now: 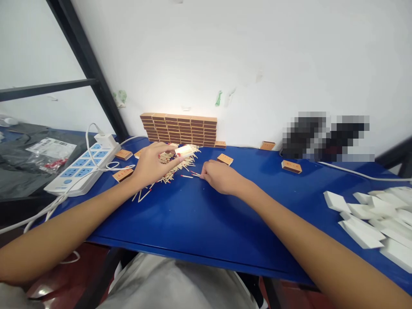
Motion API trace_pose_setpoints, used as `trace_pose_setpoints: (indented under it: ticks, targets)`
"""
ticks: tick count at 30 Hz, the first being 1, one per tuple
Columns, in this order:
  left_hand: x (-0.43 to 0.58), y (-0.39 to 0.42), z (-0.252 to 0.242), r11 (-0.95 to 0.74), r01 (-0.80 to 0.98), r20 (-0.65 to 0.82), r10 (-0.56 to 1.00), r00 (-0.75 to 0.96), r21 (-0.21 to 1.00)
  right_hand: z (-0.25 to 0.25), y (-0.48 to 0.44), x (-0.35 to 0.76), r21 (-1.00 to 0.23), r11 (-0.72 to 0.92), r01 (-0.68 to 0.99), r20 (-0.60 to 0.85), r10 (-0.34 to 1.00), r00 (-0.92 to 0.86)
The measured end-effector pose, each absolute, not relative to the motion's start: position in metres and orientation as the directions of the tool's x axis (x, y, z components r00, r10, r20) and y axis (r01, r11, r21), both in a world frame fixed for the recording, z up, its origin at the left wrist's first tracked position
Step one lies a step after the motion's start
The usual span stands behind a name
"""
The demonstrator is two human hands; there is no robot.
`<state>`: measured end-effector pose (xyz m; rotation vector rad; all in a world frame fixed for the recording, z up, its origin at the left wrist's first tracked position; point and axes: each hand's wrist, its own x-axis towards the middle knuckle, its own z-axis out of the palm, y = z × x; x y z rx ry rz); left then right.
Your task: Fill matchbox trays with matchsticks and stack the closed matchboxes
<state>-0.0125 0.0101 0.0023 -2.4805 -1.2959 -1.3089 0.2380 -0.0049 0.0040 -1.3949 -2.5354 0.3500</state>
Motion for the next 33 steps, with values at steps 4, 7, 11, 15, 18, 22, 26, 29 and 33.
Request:
trace_pose_setpoints:
  ticks: [4, 7, 11, 15, 18, 22, 26, 29, 33]
  targets:
    - [-0.014, 0.011, -0.001, -0.700, 0.654, 0.683, 0.628, 0.373, 0.287, 0.012, -0.012, 0.258, -0.338, 0.583, 0.738, 0.073, 0.799, -0.597]
    - [-0.014, 0.011, -0.003, -0.731, 0.627, 0.621, 0.630, 0.467, 0.270, 0.023, -0.012, 0.267, -0.346, 0.593, 0.727, 0.116, 0.796, -0.594]
    - [-0.012, 0.009, -0.003, -0.744, 0.601, 0.545, 0.646, 0.535, 0.292, 0.030, -0.012, 0.269, -0.339, 0.587, 0.735, 0.162, 0.806, -0.569]
    - [-0.009, 0.005, -0.003, -0.804, 0.529, 0.556, 0.580, 0.595, 0.272, 0.028, -0.016, 0.260, -0.328, 0.608, 0.723, 0.199, 0.792, -0.577]
    - [-0.007, 0.001, -0.003, -0.825, 0.505, 0.555, 0.552, 0.622, 0.254, 0.026, -0.021, 0.252, -0.298, 0.608, 0.736, 0.217, 0.794, -0.568]
    - [-0.005, -0.002, -0.003, -0.836, 0.484, 0.552, 0.539, 0.637, 0.257, 0.025, -0.024, 0.245, -0.268, 0.601, 0.753, 0.239, 0.798, -0.553]
    - [-0.004, -0.002, -0.002, -0.839, 0.476, 0.529, 0.539, 0.655, 0.265, 0.024, -0.024, 0.244, -0.282, 0.608, 0.742, 0.264, 0.793, -0.550]
    - [-0.004, -0.002, -0.002, -0.839, 0.472, 0.530, 0.539, 0.654, 0.270, 0.024, -0.023, 0.245, -0.291, 0.612, 0.736, 0.263, 0.790, -0.553]
    - [-0.004, -0.003, -0.002, -0.846, 0.465, 0.544, 0.527, 0.653, 0.261, 0.020, -0.021, 0.244, -0.289, 0.618, 0.731, 0.250, 0.786, -0.566]
